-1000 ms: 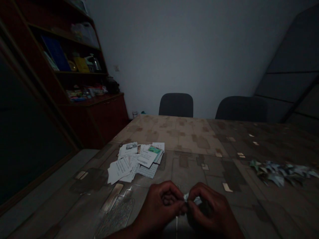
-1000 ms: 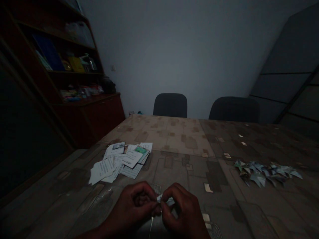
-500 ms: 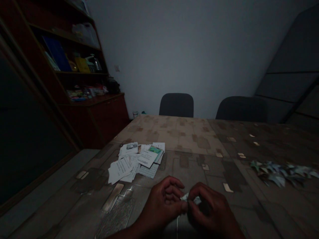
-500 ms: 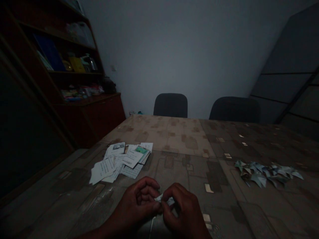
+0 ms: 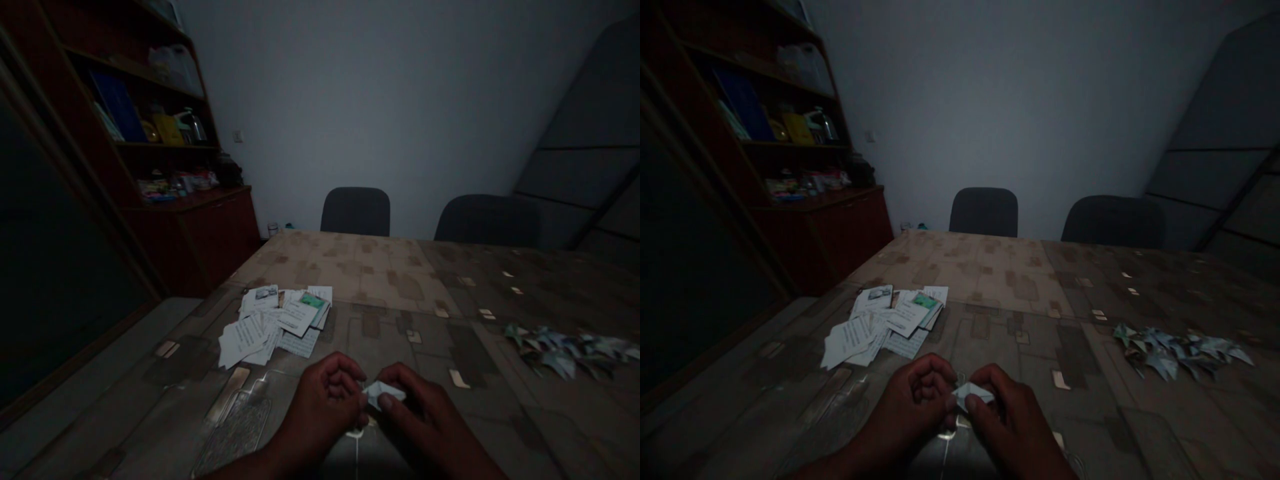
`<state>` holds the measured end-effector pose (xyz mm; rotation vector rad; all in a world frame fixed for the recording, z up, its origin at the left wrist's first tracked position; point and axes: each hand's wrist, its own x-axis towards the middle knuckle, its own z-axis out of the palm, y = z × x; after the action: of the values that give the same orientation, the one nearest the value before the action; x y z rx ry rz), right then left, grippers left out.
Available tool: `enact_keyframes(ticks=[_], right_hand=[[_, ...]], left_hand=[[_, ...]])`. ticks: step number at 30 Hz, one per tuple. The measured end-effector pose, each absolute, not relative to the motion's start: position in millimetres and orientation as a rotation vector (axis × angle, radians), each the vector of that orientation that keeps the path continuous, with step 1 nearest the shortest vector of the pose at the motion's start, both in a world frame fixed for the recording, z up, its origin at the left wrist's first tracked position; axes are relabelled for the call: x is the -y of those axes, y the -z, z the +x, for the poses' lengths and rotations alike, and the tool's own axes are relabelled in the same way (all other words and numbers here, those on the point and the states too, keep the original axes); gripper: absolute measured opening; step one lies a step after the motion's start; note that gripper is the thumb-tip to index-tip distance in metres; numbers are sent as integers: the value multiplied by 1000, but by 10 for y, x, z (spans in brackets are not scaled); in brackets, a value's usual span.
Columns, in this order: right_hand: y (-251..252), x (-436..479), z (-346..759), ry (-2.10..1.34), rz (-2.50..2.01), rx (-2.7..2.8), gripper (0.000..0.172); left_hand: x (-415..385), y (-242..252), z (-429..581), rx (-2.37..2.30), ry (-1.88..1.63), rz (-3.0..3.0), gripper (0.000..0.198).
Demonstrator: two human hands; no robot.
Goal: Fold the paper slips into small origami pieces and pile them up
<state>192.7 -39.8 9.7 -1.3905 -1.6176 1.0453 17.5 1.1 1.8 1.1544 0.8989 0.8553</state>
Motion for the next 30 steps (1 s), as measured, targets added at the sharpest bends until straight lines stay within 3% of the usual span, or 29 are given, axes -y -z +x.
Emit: enact_keyframes(ticks=[14,25,30], right_hand=[[-48,397,1908,-988,-1405,1669,27],[-11,383,1926,-1029,-1381,1725,36],[-18,372,1916,-1052,-1394,1734,26]], left_hand=[[7,-37,199,-887,-711,1134,21],[11,61,185,-840,-678,1163,31],[22,75,197,-850,-686,1158,30]])
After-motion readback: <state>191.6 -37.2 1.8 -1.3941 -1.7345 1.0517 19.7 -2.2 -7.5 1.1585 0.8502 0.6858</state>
